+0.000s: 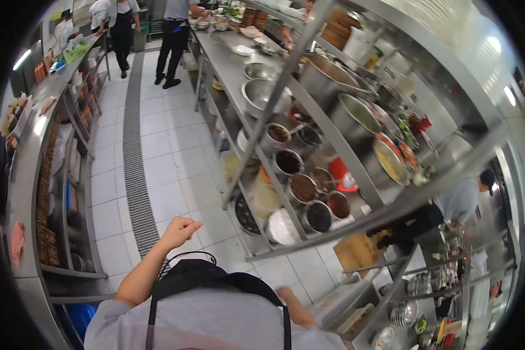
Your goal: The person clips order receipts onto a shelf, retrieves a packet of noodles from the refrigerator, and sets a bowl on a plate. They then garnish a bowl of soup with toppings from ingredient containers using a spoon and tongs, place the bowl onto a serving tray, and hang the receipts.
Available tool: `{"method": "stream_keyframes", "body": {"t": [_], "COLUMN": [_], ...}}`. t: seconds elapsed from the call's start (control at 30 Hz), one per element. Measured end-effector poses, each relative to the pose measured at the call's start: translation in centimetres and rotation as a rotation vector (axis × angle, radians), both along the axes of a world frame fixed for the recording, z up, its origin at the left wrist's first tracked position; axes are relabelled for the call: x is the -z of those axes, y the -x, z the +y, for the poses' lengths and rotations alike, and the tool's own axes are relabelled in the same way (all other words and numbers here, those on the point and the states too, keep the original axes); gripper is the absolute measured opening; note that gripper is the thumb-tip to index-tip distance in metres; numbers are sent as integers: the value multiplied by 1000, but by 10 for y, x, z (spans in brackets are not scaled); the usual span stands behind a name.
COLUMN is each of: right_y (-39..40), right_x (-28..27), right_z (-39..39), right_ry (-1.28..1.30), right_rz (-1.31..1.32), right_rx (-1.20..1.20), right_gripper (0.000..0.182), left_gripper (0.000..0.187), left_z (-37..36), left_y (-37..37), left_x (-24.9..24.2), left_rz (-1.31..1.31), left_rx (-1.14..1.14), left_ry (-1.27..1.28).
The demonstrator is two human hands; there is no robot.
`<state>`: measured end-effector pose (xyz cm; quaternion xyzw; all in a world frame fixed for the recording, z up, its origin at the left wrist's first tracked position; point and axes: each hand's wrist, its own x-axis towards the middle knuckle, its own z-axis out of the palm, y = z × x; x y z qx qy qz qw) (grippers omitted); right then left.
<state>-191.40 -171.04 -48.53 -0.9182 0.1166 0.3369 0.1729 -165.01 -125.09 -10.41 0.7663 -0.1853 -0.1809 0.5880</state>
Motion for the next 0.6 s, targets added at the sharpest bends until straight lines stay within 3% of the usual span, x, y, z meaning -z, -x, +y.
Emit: {"method": "stream_keyframes", "body": {"t": [0.03, 0.17, 0.27, 0.3, 0.33, 0.4, 0.47, 0.5, 0.53, 0.57, 0.6], "right_y": [1, -33, -107, -138, -178, -267, -344, -394, -451, -504, -558], "right_x": [-16, -40, -45, -26, -8, -36, -71, -89, -63, -54, -97], "right_z": [26, 96, 118, 114, 108, 123, 127, 141, 138, 132, 164], "right_ry": [-57, -371, -518, -516, -491, -387, -408, -268, -108, -127, 46], "right_rz": [100, 296, 278, 280, 447, 387, 206, 197, 307, 223, 206], "right_rx": [131, 694, 844, 856, 835, 813, 585, 606, 385, -520, -353], "right_gripper": [27, 22, 20, 20, 19, 19, 19, 19, 19, 25, 32], "left_gripper": [48, 44, 26, 18, 18, 8, 8, 9, 9, 9, 10], "left_z": [20, 65, 80, 83, 89, 103, 123, 132, 141, 153, 162], "left_y": [-16, -78, -135, -156, -177, -220, -260, -293, -318, -333, -354], "left_x": [4, 11, 14, 15, 12, 2, 6, 3, -2, -5, -6], "left_rz": [8, -7, -36, -52, -55, -45, -49, -80, -95, -22, 46], "left_rx": [-131, -296, -307, -337, -335, -403, -478, -561, -551, -592, -632], "left_ry": [38, 143, 125, 171, 160, 133, 135, 162, 160, 199, 250]}}
